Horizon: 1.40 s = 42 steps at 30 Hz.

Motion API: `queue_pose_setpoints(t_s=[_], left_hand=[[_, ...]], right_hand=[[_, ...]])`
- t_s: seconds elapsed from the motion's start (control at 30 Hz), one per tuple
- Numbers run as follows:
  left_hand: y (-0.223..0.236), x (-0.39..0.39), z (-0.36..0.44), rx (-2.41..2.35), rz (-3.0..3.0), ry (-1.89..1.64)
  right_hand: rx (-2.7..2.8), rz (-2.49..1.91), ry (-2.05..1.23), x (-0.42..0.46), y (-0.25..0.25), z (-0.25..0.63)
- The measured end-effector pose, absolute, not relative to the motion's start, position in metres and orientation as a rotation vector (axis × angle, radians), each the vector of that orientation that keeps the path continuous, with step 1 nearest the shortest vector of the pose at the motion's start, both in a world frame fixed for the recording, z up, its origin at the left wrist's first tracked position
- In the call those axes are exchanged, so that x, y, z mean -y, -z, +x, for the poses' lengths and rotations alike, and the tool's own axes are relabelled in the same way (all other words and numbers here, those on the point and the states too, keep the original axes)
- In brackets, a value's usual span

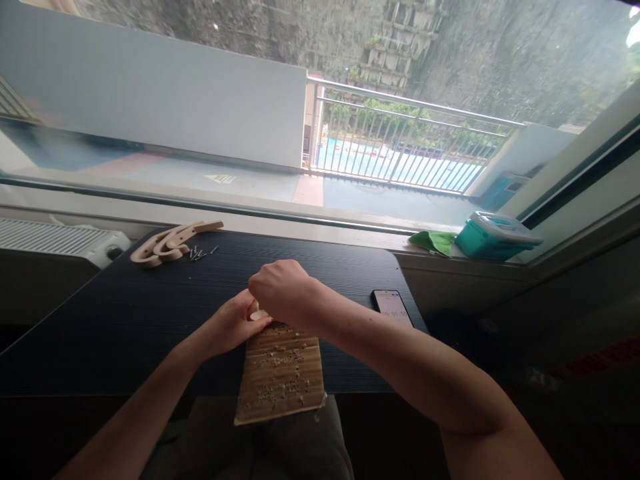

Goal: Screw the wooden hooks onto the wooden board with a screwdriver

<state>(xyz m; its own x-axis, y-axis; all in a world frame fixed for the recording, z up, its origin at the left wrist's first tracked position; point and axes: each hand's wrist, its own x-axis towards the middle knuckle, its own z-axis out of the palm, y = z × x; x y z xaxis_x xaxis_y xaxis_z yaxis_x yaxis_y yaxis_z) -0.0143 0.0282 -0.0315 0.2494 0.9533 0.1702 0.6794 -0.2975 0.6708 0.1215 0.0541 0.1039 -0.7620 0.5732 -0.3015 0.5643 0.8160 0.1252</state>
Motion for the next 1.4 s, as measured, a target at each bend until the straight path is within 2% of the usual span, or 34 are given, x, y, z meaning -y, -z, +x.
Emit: queue_pose_setpoints(t_s=[1.4], left_hand=[[0.038,-0.029,-0.016,-1.473,2.017,-0.771]], right_hand=[[-2.871,0.902,-0.012,-0.057,-0.105,0.135]])
